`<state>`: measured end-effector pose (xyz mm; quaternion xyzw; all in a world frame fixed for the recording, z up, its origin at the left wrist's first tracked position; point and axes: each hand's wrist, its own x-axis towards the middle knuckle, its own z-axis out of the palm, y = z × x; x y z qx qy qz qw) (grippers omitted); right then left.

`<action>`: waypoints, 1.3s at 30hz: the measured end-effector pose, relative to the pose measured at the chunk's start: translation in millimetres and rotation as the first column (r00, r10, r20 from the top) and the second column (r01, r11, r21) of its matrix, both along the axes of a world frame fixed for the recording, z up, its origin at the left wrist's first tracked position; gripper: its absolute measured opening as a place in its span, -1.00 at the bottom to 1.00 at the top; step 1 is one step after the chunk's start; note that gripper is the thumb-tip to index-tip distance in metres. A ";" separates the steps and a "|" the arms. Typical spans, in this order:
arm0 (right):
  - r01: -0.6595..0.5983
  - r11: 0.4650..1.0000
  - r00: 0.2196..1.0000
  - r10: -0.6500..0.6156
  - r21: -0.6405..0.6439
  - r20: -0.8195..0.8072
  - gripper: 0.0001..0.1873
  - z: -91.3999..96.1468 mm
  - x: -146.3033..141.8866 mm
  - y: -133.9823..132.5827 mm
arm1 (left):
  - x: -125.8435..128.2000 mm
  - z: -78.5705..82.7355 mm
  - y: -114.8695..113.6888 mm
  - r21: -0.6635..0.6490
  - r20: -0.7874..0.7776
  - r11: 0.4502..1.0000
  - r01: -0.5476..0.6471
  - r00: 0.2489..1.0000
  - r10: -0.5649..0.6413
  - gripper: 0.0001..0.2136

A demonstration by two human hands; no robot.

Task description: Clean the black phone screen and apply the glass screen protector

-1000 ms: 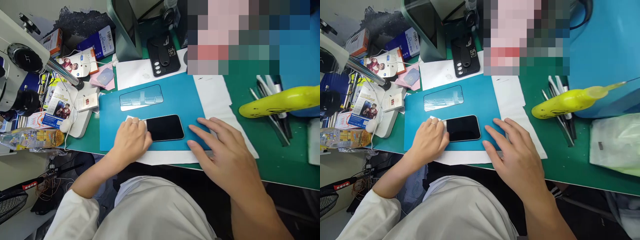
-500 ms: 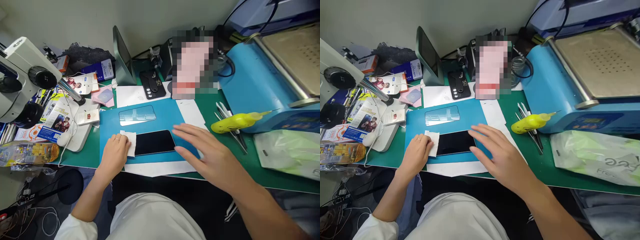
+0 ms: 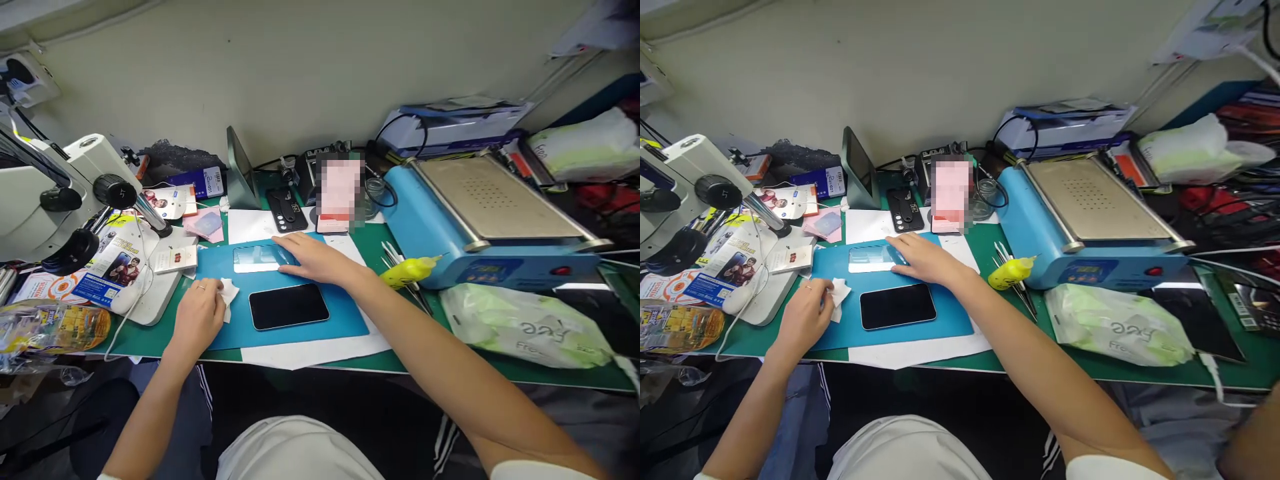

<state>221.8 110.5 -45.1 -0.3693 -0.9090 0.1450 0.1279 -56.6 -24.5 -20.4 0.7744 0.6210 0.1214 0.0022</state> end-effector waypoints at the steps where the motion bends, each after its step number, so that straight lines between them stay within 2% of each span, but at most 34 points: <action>1: -0.002 1.000 1.000 0.001 0.020 0.002 -0.27 1.1 0.2 -1.8 | -1.0 0.6 1.7 0.000 -0.006 1.000 -0.002 1.000 0.002 -0.80; 5: -0.021 0.994 1.000 0.023 0.104 -0.013 -0.24 6.1 1.0 -8.3 | 1.4 -1.9 0.6 -0.002 -0.031 1.000 -0.025 0.999 0.025 -0.79; 8: -0.041 0.983 0.998 0.048 0.177 -0.036 -0.29 10.4 5.6 -16.4 | 5.9 -1.9 -4.1 0.029 -0.013 0.997 -0.068 0.998 0.068 -0.63; 10: -0.045 0.974 0.997 0.057 0.223 -0.047 -0.36 14.7 11.1 -24.0 | 11.7 1.5 -4.6 0.056 0.007 0.997 -0.047 0.999 0.047 -0.50; 13: -0.055 0.960 0.996 0.071 0.273 -0.050 -0.44 26.1 21.2 -37.9 | 28.2 11.2 3.1 0.087 0.002 0.991 0.105 0.994 -0.105 -0.34; 17: -0.098 0.912 0.992 0.121 0.399 -0.032 -0.53 50.9 33.1 -59.8 | 58.1 26.4 23.1 0.114 -0.050 0.927 0.356 0.934 -0.353 -0.13; 20: -0.152 0.838 0.983 0.183 0.524 -0.008 -0.55 70.2 39.9 -77.3 | 74.0 35.6 30.7 0.097 -0.046 0.885 0.455 0.891 -0.453 -0.12; 22: -0.169 0.822 0.975 0.219 0.543 -0.027 -0.50 78.7 45.1 -88.3 | 79.1 40.3 28.8 0.056 -0.018 0.881 0.470 0.883 -0.470 -0.17; 23: -0.162 0.833 0.971 0.229 0.529 -0.063 -0.43 80.7 48.3 -93.4 | 80.0 42.3 26.1 0.036 0.009 0.883 0.467 0.884 -0.468 -0.20; 25: -0.105 0.900 0.959 0.205 0.422 -0.197 -0.17 79.3 55.1 -103.5 | 79.4 45.9 18.5 0.005 0.109 0.894 0.448 0.888 -0.446 -0.22; 27: -0.042 0.976 0.921 0.120 0.214 -0.370 0.16 70.8 60.1 -113.8 | 77.2 48.9 8.9 -0.027 0.278 0.898 0.440 0.866 -0.416 -0.20; 29: -0.022 1.000 0.873 0.023 0.008 -0.488 0.33 57.9 59.5 -124.4 | 76.0 50.3 -2.0 -0.054 0.471 0.887 0.459 0.795 -0.383 -0.12; 31: -0.017 0.995 0.866 -0.036 -0.102 -0.498 0.32 44.7 51.7 -134.7 | 77.8 48.9 -12.7 -0.062 0.609 0.873 0.484 0.711 -0.351 0.00; 33: -0.003 0.990 0.875 -0.068 -0.144 -0.479 0.28 34.9 39.1 -143.4 | 83.0 44.4 -21.3 -0.046 0.676 0.874 0.485 0.659 -0.330 0.09; 36: 0.026 0.995 0.858 -0.074 -0.101 -0.508 0.13 27.9 23.8 -149.9 | 91.1 34.0 -27.2 0.005 0.689 0.893 0.451 0.646 -0.330 0.11; 39: 0.028 1.000 0.851 -0.031 -0.014 -0.524 -0.01 22.2 27.1 -146.0 | 86.1 23.0 -25.3 0.033 0.690 0.898 0.438 0.641 -0.338 0.05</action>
